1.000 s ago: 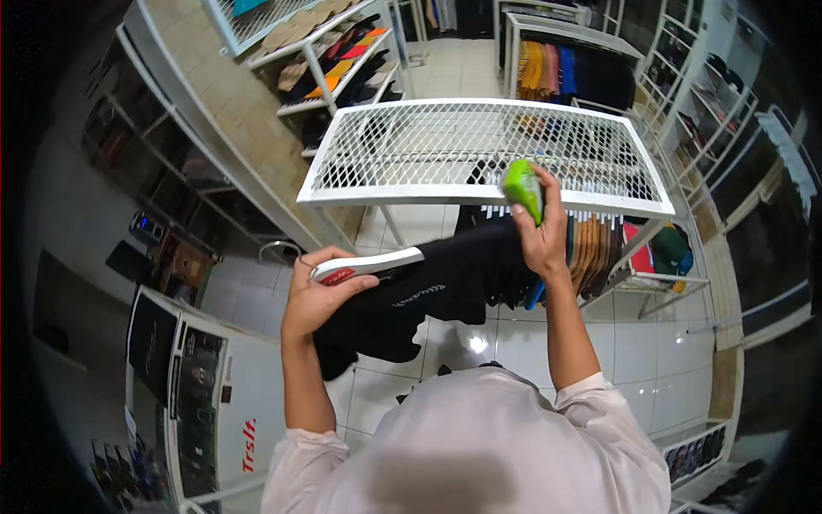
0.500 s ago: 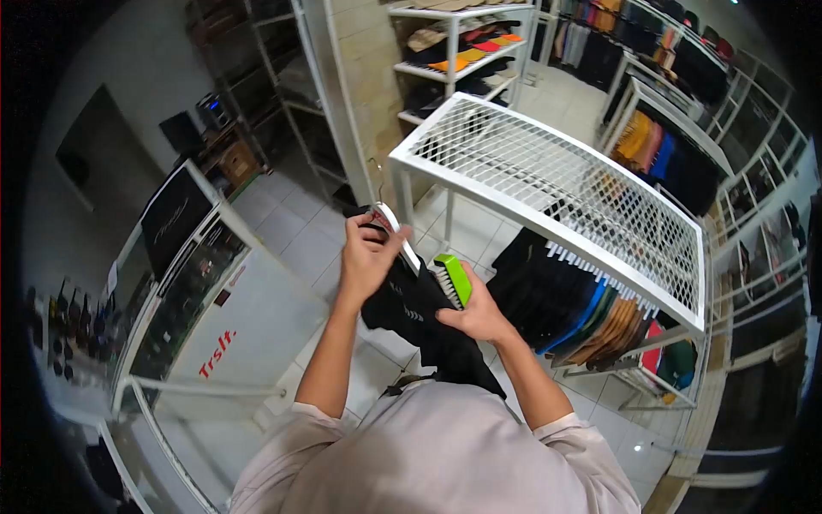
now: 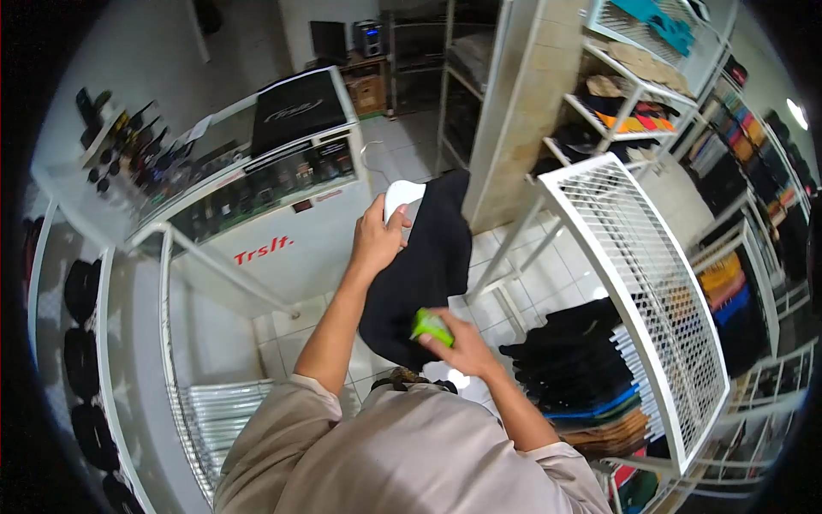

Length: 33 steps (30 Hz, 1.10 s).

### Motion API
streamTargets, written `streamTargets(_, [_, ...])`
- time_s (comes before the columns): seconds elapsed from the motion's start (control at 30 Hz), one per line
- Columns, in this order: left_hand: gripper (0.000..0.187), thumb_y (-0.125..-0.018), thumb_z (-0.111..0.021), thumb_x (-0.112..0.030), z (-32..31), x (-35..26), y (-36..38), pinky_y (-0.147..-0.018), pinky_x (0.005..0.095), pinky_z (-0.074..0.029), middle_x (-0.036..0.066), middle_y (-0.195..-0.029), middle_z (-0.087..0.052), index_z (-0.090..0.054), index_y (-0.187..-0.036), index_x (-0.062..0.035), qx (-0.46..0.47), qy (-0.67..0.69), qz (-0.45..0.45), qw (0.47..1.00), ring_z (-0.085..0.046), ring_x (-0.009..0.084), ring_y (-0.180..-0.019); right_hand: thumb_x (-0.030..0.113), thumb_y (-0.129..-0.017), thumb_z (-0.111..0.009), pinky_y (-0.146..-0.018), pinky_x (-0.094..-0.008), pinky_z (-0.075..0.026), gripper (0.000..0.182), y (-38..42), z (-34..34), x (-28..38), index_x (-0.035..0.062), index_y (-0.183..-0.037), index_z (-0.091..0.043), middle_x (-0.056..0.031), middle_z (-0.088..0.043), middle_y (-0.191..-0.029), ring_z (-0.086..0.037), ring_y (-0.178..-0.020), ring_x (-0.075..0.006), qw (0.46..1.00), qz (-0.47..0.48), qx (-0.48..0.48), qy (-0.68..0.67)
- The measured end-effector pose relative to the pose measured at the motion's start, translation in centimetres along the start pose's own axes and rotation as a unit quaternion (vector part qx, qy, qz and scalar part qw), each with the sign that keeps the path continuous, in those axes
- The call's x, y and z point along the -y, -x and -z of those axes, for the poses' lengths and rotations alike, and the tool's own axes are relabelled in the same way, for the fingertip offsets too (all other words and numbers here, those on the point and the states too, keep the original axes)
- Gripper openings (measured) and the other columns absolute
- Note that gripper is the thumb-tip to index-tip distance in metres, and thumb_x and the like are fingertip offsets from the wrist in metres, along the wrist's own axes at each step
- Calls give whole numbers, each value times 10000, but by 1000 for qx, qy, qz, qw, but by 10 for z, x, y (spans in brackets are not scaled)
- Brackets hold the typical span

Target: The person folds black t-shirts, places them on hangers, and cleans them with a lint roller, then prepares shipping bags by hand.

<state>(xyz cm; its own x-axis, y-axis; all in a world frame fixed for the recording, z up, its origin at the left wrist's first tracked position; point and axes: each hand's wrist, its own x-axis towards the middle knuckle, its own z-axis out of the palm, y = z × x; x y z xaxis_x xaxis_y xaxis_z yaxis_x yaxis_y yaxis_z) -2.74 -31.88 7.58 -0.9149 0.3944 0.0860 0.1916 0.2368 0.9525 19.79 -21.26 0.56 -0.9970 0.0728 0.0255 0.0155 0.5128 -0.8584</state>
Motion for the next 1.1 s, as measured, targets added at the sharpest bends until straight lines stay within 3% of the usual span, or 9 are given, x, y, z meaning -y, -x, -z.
streamTargets(0.13, [453, -1046, -526, -429, 39, 9, 7, -857, 549, -499, 294, -928, -702, -572, -1198, -6, -81, -138, -113, 981, -648, 531, -1000, 268, -966, -645, -943, -456, -498, 564, -48, 5, 4, 39, -1436, -433, -281, -646, -1138, -662, -1042, -410, 974, 47, -216, -45])
streamTargets(0.27, [562, -1045, -474, -554, 70, -20, 25, -834, 535, -504, 273, -920, -707, -637, -1044, -16, -47, -166, -76, 982, -665, 501, -967, 189, -928, -722, -985, -460, -458, 652, -113, 13, 41, -40, -1455, -413, -270, -547, -1264, -570, -1126, -421, 919, 188, -340, 60])
streamTargets(0.4, [604, -1040, -483, -560, 109, -9, 26, -865, 499, -517, 277, -1006, -720, -661, -1176, 0, -82, -135, -85, 984, -682, 471, -987, 196, -944, -718, -1003, -483, -455, 674, -158, 12, 19, -30, -1491, -396, -294, -503, -1302, -538, -1165, -461, 862, 252, -415, 144])
streamTargets(0.5, [579, -1049, -501, -527, 155, -1, 26, -830, 449, -517, 230, -931, -719, -661, -1159, 19, -116, -124, -43, 985, -693, 410, -905, 273, -985, -680, -1035, -502, -417, 655, -172, 18, -6, -48, -1480, -396, -302, -480, -1304, -507, -1198, -468, 861, 24, -502, 85])
streamTargets(0.6, [558, -1049, -508, -530, 179, 10, 23, -720, 390, -498, 126, -748, -648, -667, -1065, 5, -128, -83, -29, 988, -631, 261, -710, 246, -969, -700, -1048, -505, -388, 641, -172, 16, -4, -73, -1448, -417, -283, -494, -1271, -505, -1170, -444, 821, 66, -560, 92])
streamTargets(0.73, [546, -1055, -502, -525, 164, 4, 22, -704, 372, -491, 103, -730, -632, -663, -1068, -3, -100, -57, -21, 993, -603, 208, -689, 196, -839, -793, -1016, -477, -423, 761, -173, -18, 60, -35, -1469, -432, -269, -532, -1231, -518, -1159, -415, 845, 274, -424, 178])
streamTargets(0.87, [513, -1067, -529, -501, 157, 3, 16, -766, 278, -524, 8, -1006, -653, -646, -1252, -37, -29, -48, -20, 998, -569, 89, -862, 250, -835, -779, -948, -485, -501, 792, -184, -19, 35, 0, -1490, -409, -267, -515, -1272, -532, -1171, -453, 856, 270, -410, 166])
streamTargets(1.0, [487, -1054, -535, -486, 148, 7, 10, -658, 366, -458, 64, -687, -568, -636, -1006, -12, -52, -35, -51, 997, -527, 188, -644, 266, -960, -696, -991, -498, -447, 655, -175, 27, -34, -35, -1468, -413, -281, -499, -1288, -528, -1159, -459, 839, -46, -519, 158])
streamTargets(1.1, [467, -1038, -582, -463, 132, 5, 5, -671, 364, -469, 85, -700, -596, -639, -988, -2, -34, -29, -97, 994, -542, 207, -652, 248, -953, -712, -990, -478, -445, 612, -147, 37, -11, -50, -1429, -468, -278, -526, -1257, -541, -1147, -436, 796, 41, -586, 146])
